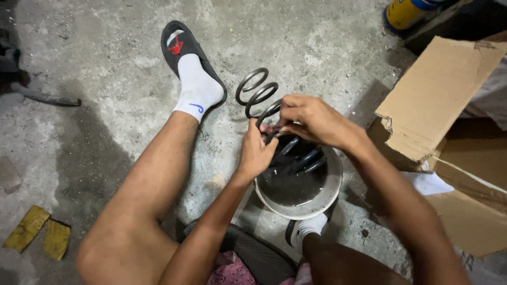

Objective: The person sits on the workshop floor with a bucket of dark liquid and a metal suspension coil spring. They dip the spring into the liquid and rub the liquid over the coils by hand, turning the spring to work the coating around, then lift it out and continue handling it.

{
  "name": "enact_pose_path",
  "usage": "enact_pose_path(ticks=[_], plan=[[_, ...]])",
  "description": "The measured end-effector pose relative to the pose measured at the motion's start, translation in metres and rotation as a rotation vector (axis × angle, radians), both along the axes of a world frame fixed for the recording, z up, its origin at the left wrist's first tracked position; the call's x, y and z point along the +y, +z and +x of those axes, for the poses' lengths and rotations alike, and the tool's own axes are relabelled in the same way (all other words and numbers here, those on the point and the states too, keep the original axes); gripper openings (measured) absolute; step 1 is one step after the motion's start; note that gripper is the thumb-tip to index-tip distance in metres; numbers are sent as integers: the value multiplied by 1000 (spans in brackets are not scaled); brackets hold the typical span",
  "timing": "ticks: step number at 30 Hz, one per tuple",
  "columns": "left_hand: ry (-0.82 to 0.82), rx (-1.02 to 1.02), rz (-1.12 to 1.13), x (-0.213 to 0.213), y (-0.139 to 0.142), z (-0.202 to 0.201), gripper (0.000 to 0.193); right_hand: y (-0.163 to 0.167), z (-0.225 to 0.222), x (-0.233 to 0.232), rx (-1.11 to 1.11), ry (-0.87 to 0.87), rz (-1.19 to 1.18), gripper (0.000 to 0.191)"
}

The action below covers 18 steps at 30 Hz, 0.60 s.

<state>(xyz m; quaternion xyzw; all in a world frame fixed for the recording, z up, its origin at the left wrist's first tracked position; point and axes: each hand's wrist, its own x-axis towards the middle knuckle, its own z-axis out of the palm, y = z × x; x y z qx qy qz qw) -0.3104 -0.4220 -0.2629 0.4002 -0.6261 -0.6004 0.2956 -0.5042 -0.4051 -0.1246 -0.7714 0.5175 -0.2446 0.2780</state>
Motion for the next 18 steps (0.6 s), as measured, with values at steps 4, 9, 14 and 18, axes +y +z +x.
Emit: enact_pose_path(ticks=[4,9,14,18], plan=[[-15,-64,-15,1,2,2,41,6,4,-6,-81,19,53,22],[-19,-8,-88,1,-1,3,39,4,7,-15,-67,158,-27,23],[-14,-53,-50,1,-2,2,45,2,1,-14,-30,55,114,28],[-29,41,-106,2,4,1,45,-2,11,-16,133,13,111,41]])
